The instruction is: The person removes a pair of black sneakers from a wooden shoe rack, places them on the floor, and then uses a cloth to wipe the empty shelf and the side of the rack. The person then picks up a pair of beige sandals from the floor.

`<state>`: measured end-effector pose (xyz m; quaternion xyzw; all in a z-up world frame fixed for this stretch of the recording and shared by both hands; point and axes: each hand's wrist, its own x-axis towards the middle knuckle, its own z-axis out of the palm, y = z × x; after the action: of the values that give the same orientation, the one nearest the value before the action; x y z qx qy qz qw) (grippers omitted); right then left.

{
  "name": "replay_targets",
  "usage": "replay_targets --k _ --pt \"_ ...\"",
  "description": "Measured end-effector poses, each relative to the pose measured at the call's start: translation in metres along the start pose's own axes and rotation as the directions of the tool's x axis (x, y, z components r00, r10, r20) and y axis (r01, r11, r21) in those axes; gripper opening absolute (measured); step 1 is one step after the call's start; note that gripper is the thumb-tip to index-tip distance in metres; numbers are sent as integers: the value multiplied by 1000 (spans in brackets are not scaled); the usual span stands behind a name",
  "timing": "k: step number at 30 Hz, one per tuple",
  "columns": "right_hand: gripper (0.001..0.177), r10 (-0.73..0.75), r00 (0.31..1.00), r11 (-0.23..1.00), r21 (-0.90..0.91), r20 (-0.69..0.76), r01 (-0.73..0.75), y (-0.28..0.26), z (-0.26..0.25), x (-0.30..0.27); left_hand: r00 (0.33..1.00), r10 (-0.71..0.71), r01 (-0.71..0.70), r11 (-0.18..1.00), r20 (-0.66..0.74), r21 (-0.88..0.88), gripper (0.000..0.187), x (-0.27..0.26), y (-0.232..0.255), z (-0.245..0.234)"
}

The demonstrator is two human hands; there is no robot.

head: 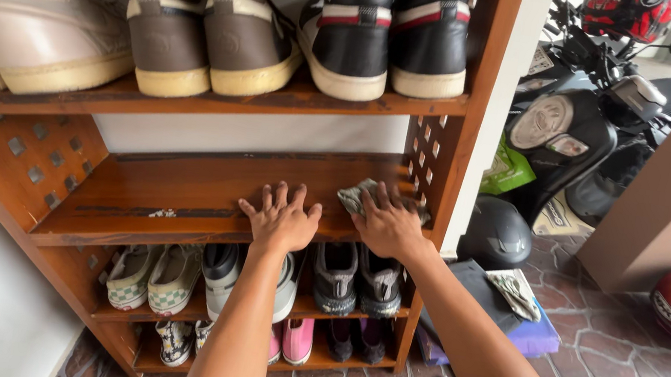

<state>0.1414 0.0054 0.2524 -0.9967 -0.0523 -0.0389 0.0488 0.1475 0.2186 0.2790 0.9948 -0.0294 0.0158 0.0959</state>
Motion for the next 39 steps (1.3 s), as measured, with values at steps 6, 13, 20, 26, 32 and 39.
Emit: replay_targets --k 6,13,20,26,32,39 --pt "66 -11 995 974 223 -97 33 19 11 46 999 -32 32 999 23 -8 70 0 3 0" --pt "66 -33 990 996 75 -134 43 13 16 56 992 -39 39 999 117 1 69 10 14 -17" --pt "62 -129 952 991 -4 -278 133 10 16 0 999 3 -4 1000 46 11 64 3 13 -12" --pt "63 -38 972 999 19 -231 44 14 7 7 1000 18 -18 1000 18 -6 67 4 7 -11" --pt "69 121 986 989 96 -117 -110 17 14 66 1000 9 -9 1000 28 2 66 3 11 -13" --pt "74 226 973 971 70 33 -228 17 16 128 999 19 -20 1000 45 5 67 0 13 -18"
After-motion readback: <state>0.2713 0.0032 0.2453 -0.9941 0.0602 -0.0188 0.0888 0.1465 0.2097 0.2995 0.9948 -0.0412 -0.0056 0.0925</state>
